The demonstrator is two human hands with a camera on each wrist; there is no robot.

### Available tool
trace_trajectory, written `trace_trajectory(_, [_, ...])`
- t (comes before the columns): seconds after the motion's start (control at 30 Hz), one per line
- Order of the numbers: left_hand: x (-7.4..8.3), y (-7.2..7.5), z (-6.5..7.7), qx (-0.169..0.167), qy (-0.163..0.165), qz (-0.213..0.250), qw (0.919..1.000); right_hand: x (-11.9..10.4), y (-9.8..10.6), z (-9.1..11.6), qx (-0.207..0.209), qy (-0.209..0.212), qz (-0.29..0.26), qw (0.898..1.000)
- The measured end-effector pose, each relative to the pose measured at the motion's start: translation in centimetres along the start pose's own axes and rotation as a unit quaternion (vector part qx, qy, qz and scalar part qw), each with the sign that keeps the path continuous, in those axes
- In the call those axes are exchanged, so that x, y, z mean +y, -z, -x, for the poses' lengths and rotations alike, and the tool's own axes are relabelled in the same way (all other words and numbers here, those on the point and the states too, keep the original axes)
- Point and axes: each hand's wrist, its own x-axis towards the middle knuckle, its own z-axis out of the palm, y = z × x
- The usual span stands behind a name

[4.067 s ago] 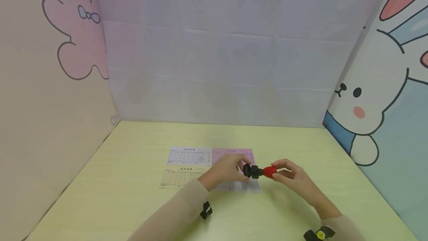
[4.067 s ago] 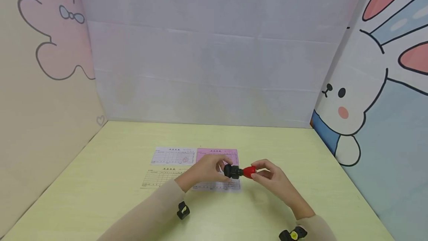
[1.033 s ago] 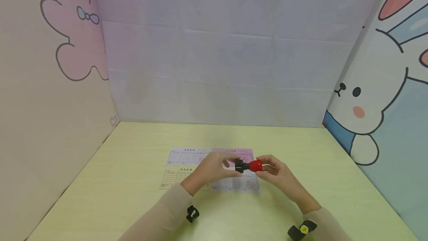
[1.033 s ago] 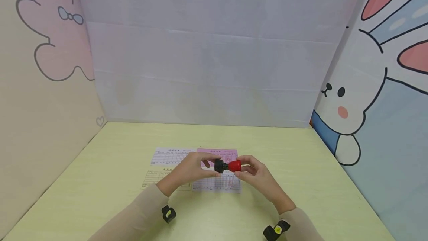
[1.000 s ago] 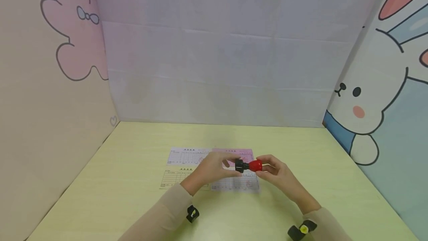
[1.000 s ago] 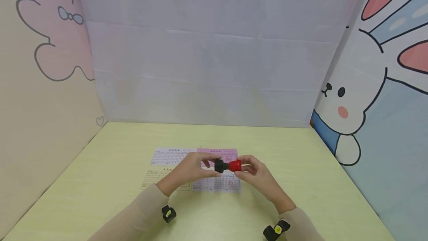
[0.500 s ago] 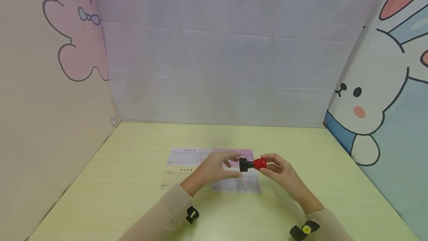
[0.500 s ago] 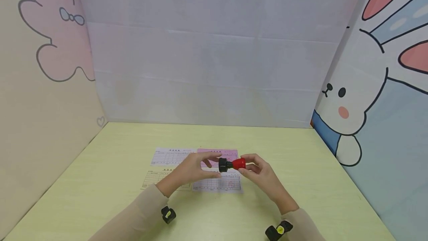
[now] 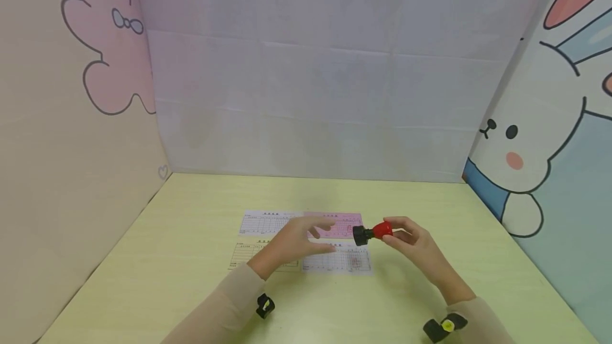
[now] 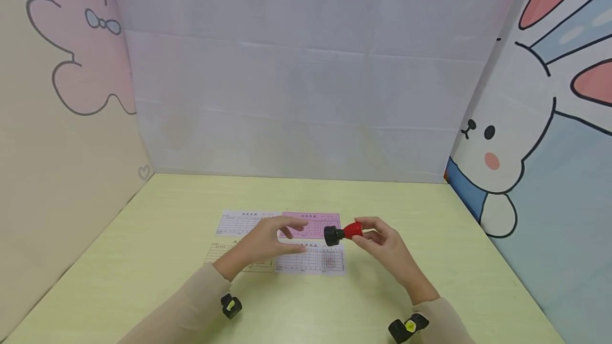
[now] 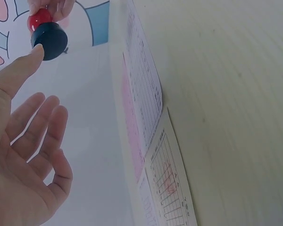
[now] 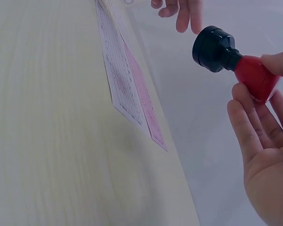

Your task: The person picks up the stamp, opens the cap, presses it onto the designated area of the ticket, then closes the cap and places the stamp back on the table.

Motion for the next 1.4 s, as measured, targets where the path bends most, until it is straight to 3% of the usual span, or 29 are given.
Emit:
trace_trajectory(0.3, [-1.2,0.8,0.7,0.016,-0.001,0.005,0.9999,-0.2,1.1,0.4,0.022,0.012,0.057,0.998])
trace_trajectory(0.5, [-1.9,1.3,1.3,0.019,-0.004,0.026,0.9995,0.4,1.6,0.4,0.027,0.035,0.06,0.997])
trace_trajectory(0.67, [-2.2,1.8,1.6,0.022,0.012,0.018,0.9995,0.7,2.1,0.4,0.017,0.043,0.08,0.996])
trace_trajectory(1.03, [-3.4,3.0,2.5,0.038,0.038,0.008,0.9985,1.6,2.6,0.2,-0.017,0.021,0.105,0.994])
trace_trajectory(1.4, [-4.7,4.5,3.5,0.054,0.046,0.004,0.9974,2.1,2.6,0.1,-0.047,0.015,0.125,0.991])
